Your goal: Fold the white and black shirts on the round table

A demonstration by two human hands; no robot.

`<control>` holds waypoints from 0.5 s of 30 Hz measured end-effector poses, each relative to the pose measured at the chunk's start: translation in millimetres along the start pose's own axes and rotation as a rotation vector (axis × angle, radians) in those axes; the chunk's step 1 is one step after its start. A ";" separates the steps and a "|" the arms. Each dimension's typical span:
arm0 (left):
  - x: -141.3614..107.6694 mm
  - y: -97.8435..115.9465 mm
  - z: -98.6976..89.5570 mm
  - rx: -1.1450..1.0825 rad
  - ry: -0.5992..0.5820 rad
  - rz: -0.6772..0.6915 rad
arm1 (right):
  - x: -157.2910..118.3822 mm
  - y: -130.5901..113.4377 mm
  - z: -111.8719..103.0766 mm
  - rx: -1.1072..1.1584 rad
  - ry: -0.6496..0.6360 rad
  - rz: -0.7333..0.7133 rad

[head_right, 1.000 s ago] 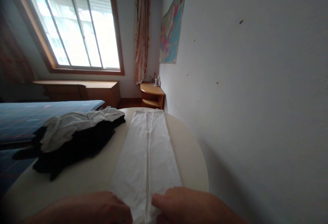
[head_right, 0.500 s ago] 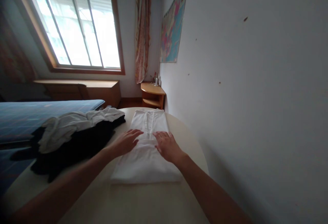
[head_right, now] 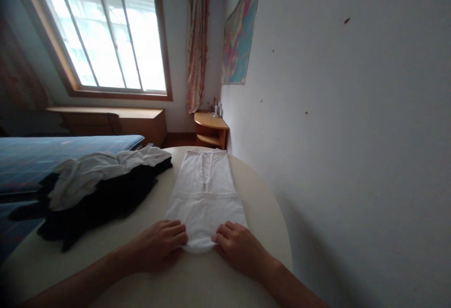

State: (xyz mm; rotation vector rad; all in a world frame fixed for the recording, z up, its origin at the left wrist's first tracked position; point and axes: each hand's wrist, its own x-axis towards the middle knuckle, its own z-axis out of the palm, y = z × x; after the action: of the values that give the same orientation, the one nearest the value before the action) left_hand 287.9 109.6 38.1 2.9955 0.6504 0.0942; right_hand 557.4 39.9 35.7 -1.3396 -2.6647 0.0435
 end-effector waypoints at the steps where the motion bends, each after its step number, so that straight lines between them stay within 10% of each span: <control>1: 0.2 1.8 -2.5 -0.015 -0.015 -0.010 | 0.6 -2.5 -2.4 -0.001 -0.011 0.000; 9: -10.6 26.2 -37.8 -0.429 -0.399 -0.025 | -7.0 -38.6 -36.8 0.377 -0.295 -0.124; 15: 13.2 2.2 -33.7 -0.285 -0.007 -0.202 | 15.0 -14.6 -26.5 0.281 -0.025 0.250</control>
State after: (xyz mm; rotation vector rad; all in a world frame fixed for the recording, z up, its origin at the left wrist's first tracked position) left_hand 298.3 115.1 72.4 2.6427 0.8544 0.1504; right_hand 541.1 42.0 65.2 -1.5684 -2.3799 0.4483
